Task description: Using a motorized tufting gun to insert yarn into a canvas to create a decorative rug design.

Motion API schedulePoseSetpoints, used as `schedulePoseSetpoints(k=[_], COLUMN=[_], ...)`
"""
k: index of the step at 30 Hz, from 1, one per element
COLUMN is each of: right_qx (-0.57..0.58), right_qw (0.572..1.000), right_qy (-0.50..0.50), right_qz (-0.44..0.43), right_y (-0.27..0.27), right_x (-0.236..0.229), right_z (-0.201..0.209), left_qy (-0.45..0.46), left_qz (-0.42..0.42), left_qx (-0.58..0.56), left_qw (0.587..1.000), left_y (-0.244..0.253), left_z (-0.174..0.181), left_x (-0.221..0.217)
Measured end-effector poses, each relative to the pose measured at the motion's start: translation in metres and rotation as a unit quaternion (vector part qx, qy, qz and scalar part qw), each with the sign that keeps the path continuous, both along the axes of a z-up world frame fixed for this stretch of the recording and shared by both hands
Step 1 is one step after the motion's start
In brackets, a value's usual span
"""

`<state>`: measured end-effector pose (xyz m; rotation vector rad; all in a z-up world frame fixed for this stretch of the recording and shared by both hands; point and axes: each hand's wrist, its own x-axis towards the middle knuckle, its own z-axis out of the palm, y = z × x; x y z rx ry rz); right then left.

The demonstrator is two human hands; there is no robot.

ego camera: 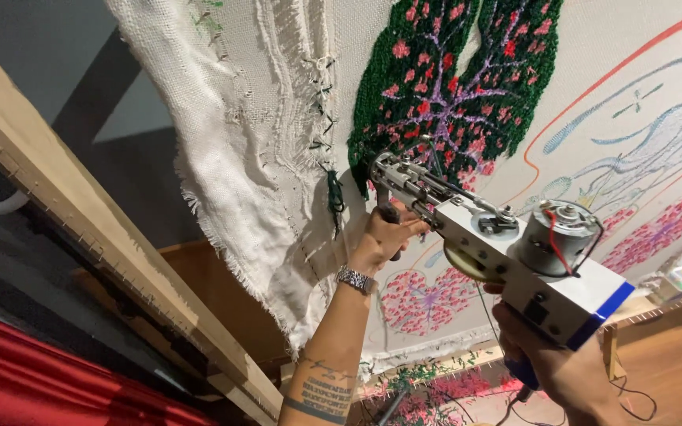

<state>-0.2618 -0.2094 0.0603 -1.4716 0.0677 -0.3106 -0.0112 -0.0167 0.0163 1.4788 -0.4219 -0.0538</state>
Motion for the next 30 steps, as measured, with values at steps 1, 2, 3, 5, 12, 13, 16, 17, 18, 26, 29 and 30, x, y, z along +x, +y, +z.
schedulePoseSetpoints(k=[1, 2, 3, 5, 12, 13, 16, 17, 18, 26, 29, 30], right_qx=[-0.001, -0.002, -0.003, 0.005, -0.014, -0.014, -0.003, 0.005, 0.013, -0.02, -0.025, -0.017], right_qw=[1.0, 1.0, 1.0, 1.0, 0.999, 0.999, 0.998, 0.999, 1.0, 1.0, 0.999, 1.0], right_qy=[0.0, -0.004, -0.007, -0.007, 0.043, 0.042, 0.054, 0.038, 0.023, -0.014, -0.013, -0.02], right_qz=[0.0, 0.0, 0.0, 0.01, -0.013, -0.013, -0.018, -0.009, -0.001, -0.011, -0.015, -0.01], right_y=[0.001, 0.001, 0.002, 0.004, 0.013, 0.014, 0.015, 0.014, 0.013, -0.039, -0.053, -0.055], right_x=[-0.002, -0.004, -0.007, -0.008, 0.002, 0.002, 0.0, -0.001, -0.002, -0.016, -0.025, -0.028], right_z=[0.003, 0.006, 0.009, 0.007, -0.012, -0.009, -0.001, 0.003, 0.007, -0.032, -0.038, -0.038], left_qy=[0.0, 0.001, 0.003, 0.019, 0.014, 0.013, 0.022, 0.019, 0.016, -0.009, 0.018, 0.012], left_qz=[0.0, 0.008, 0.015, 0.008, -0.009, -0.01, 0.005, 0.007, 0.008, -0.108, -0.163, -0.177], left_qx=[-0.001, 0.011, 0.024, 0.0, -0.046, -0.046, 0.02, 0.013, 0.006, 0.014, 0.021, 0.04], left_qw=[1.0, 1.0, 1.0, 1.0, 0.999, 0.999, 1.0, 1.0, 1.0, 0.994, 0.986, 0.983], left_y=[-0.001, -0.002, -0.002, -0.005, 0.001, 0.002, 0.003, 0.002, 0.0, -0.009, -0.014, -0.016], left_z=[-0.001, -0.003, -0.005, -0.008, -0.03, -0.008, 0.026, 0.017, 0.007, 0.02, 0.032, 0.038], left_x=[-0.001, -0.002, -0.005, 0.0, 0.034, 0.014, -0.018, -0.009, 0.0, -0.035, -0.05, -0.056])
